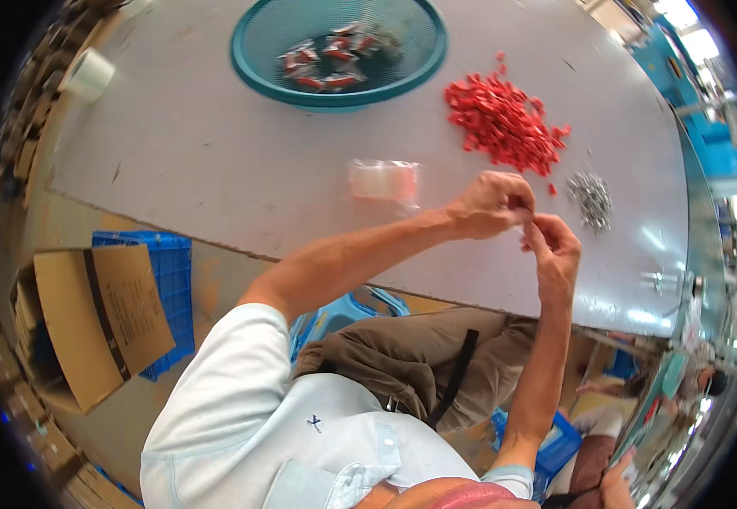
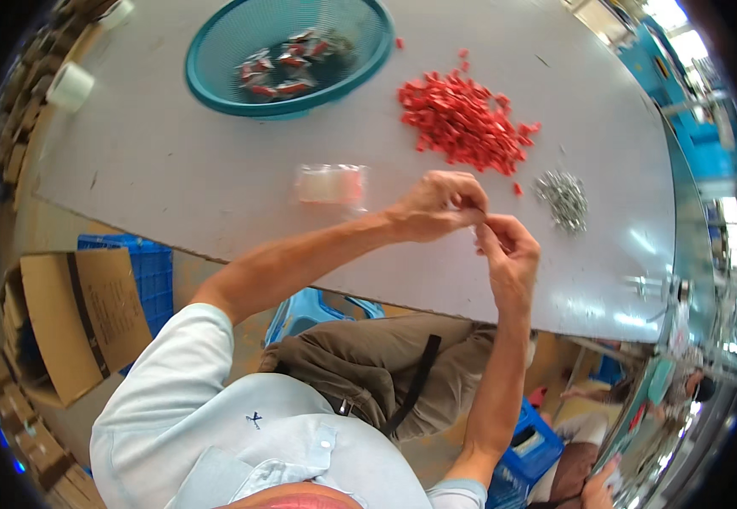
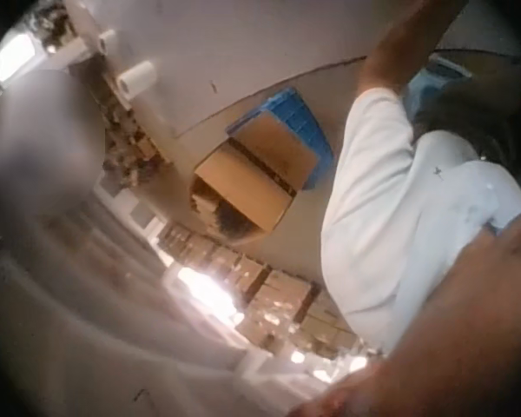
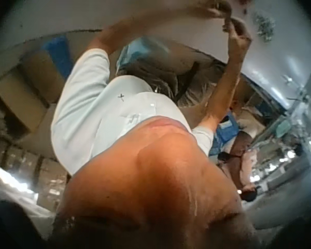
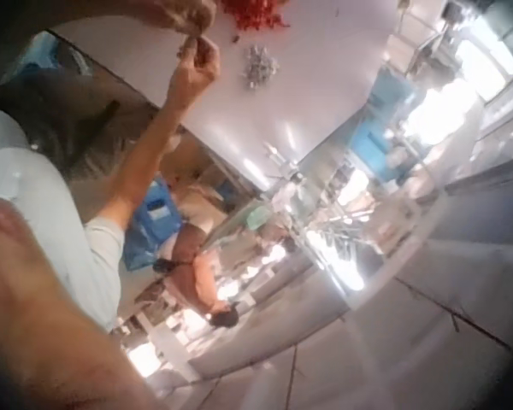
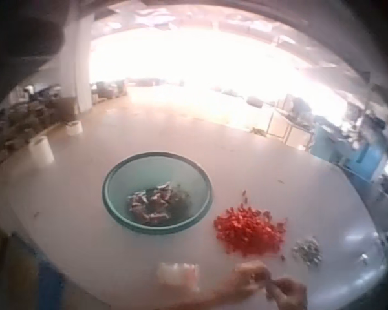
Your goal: The person packs hardware parts by placing screws and plastic anchors into small plastic bags and sealing the bags by hand.
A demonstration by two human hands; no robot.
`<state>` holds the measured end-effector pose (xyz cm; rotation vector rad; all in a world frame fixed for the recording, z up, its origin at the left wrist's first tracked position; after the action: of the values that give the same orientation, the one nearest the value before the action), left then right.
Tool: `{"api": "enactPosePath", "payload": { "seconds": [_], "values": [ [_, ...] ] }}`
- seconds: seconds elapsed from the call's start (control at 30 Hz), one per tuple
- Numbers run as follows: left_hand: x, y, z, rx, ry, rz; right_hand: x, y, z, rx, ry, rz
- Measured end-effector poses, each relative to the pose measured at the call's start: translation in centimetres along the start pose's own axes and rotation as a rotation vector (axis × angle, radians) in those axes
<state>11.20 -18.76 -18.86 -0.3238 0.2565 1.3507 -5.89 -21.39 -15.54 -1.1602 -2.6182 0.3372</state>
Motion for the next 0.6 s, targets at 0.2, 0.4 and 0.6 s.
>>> {"api": "enactPosePath", "payload": {
  "seconds": [0.2,0.4,0.6],
  "values": [
    [0.4,-1.0,-1.0,0.708,-0.067,0.047,-1.2,0.3,-4.9,-0.093,-0.259,-0.001],
    [1.5,0.5,0.7,-0.326,0.127,-0.034,-8.5,7.2,-18.1,0.085,-0.824,0.139],
    [3.7,3.2,2.0,-0.446,0.303,-0.302,-14.2,11.8,-14.6,0.484,-0.545,-0.136]
  ]
}}
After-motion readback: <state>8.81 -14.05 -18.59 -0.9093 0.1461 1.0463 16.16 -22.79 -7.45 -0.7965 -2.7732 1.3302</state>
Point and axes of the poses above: each hand's wrist, its own x-axis away from the middle knuckle, its own y-axis out of the palm, z = x × y, the point moved 5 cm from there along -x, towards the middle knuckle, and after that the axes turned 15 degrees about -z, right-handed, at the moved point
